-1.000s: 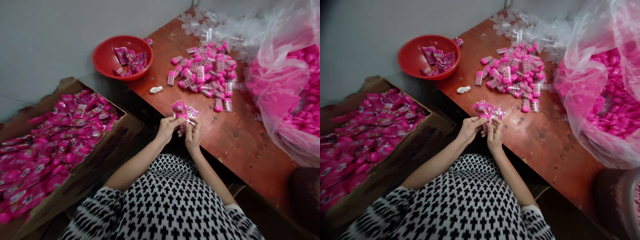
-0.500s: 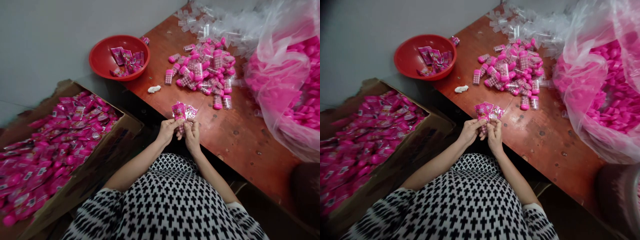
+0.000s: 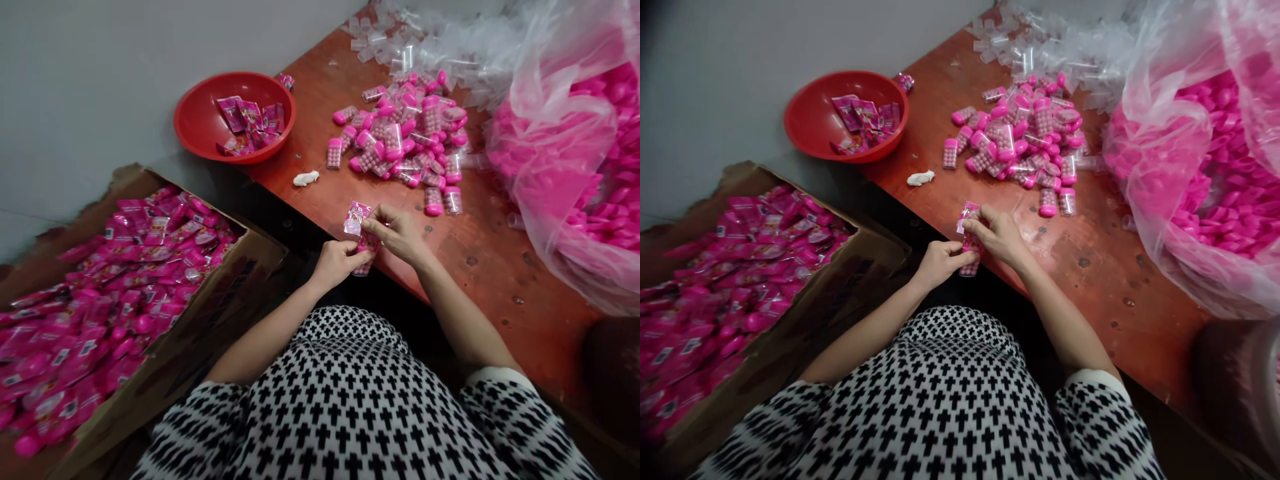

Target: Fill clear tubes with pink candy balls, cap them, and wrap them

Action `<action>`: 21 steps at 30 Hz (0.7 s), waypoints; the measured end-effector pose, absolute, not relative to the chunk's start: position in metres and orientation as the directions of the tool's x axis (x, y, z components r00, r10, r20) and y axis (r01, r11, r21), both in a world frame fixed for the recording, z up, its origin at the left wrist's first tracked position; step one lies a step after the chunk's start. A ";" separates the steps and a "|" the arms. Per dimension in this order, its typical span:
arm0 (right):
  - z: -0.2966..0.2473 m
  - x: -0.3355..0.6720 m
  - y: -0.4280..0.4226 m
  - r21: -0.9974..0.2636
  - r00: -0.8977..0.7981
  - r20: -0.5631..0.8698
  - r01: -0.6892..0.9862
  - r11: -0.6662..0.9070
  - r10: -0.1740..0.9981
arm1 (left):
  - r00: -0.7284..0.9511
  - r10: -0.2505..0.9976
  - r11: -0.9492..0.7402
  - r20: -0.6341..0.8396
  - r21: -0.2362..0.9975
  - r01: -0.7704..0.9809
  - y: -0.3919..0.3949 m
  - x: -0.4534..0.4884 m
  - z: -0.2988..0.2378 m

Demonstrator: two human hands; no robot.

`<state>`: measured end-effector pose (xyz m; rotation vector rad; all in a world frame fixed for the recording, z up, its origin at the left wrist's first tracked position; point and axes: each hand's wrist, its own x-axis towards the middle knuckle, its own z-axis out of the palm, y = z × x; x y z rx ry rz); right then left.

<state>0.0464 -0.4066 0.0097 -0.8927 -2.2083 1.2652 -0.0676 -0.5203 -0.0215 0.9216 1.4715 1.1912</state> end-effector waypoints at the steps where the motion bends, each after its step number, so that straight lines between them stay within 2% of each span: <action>1: 0.007 0.043 -0.408 -0.879 -0.658 0.086 0.303 0.368 0.748 | -0.225 0.946 0.225 -0.231 0.973 -0.053 -0.521 -0.066 -0.022; 4: -0.004 0.039 -0.418 -0.920 -0.461 0.178 0.236 0.314 0.869 | -0.229 0.933 0.224 -0.278 0.946 -0.236 -0.521 -0.066 -0.025; 7: -0.016 0.045 -0.431 -0.967 -0.296 0.166 0.139 0.215 0.941 | -0.305 0.892 0.160 -0.333 0.865 -0.476 -0.518 -0.070 -0.028; 9: -0.023 0.051 -0.443 -0.996 -0.359 0.039 0.062 0.065 0.933 | -0.358 0.857 0.085 -0.371 0.787 -0.611 -0.514 -0.072 -0.030; 11: -0.029 0.055 -0.457 -0.989 -0.498 -0.133 0.006 -0.150 0.857 | -0.372 0.840 0.031 -0.395 0.719 -0.694 -0.510 -0.073 -0.030; 13: -0.033 0.056 -0.468 -0.952 -0.556 -0.235 -0.035 -0.305 0.797 | -0.352 0.847 0.009 -0.398 0.672 -0.741 -0.507 -0.071 -0.029; 16: -0.036 0.054 -0.477 -0.930 -0.520 -0.266 -0.083 -0.358 0.812 | -0.317 0.867 -0.003 -0.384 0.633 -0.774 -0.506 -0.069 -0.028; 21: -0.034 0.053 -0.478 -0.933 -0.488 -0.261 -0.094 -0.347 0.833 | -0.326 0.867 0.015 -0.378 0.672 -0.740 -0.505 -0.068 -0.029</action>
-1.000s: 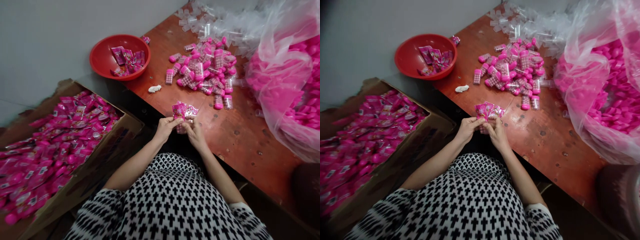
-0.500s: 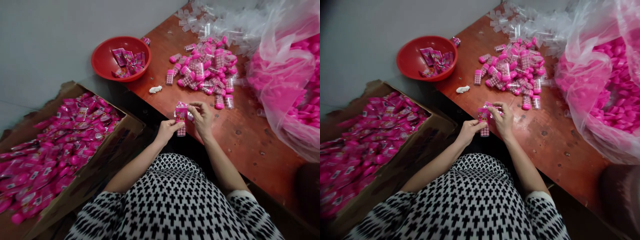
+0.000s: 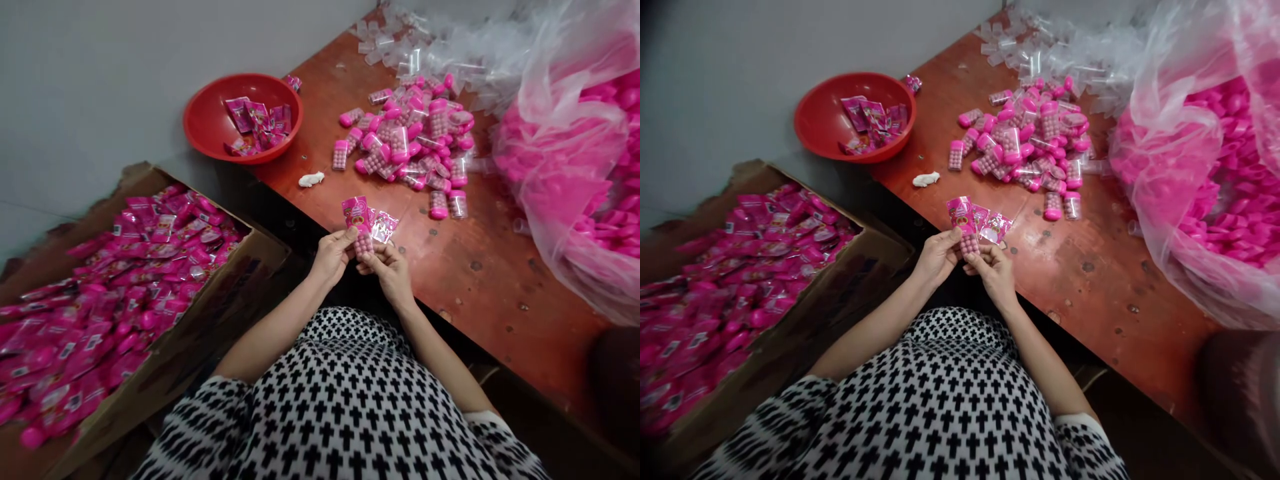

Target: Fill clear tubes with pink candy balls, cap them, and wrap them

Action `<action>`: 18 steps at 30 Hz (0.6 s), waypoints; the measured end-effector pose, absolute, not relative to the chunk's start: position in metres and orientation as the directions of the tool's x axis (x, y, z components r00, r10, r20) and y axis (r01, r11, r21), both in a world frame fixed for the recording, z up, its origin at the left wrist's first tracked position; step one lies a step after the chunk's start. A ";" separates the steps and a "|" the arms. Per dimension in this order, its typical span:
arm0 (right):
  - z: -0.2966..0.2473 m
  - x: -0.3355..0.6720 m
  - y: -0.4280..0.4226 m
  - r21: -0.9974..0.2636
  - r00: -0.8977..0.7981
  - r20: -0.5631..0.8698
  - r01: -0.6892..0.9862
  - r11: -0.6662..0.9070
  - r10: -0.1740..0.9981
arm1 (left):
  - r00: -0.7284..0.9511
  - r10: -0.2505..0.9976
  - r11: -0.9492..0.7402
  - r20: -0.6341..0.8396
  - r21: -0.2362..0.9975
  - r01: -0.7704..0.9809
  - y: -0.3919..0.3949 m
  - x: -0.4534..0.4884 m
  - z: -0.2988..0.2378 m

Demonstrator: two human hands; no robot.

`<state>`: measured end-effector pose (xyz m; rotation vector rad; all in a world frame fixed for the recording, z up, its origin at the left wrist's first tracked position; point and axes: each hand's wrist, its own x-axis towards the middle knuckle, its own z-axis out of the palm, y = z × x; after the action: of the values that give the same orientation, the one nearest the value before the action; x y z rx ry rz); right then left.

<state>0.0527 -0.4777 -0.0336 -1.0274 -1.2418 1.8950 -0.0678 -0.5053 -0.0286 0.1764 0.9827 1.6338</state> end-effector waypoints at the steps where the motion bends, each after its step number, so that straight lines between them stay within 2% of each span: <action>1: -0.033 0.053 -0.478 -0.936 -0.475 -0.254 -0.097 -0.337 0.843 | -0.339 0.858 0.014 -0.386 0.677 -0.735 -0.505 -0.068 -0.029; 7: -0.032 0.054 -0.480 -0.955 -0.407 -0.204 -0.115 -0.272 0.890 | -0.409 0.812 -0.018 -0.415 0.684 -0.729 -0.506 -0.060 -0.029; 13: -0.036 0.054 -0.470 -0.830 -0.475 -0.342 -0.252 -0.497 0.811 | -0.284 0.881 0.051 -0.379 0.672 -0.738 -0.515 -0.047 -0.035; 18: -0.042 0.048 -0.462 -0.822 -0.528 -0.341 -0.234 -0.519 0.778 | -0.279 0.889 0.085 -0.364 0.729 -0.680 -0.519 -0.052 -0.036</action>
<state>0.0483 -0.4622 -0.0416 -0.9614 -0.9765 2.0791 -0.0518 -0.5194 -0.0363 0.2751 1.0306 1.5511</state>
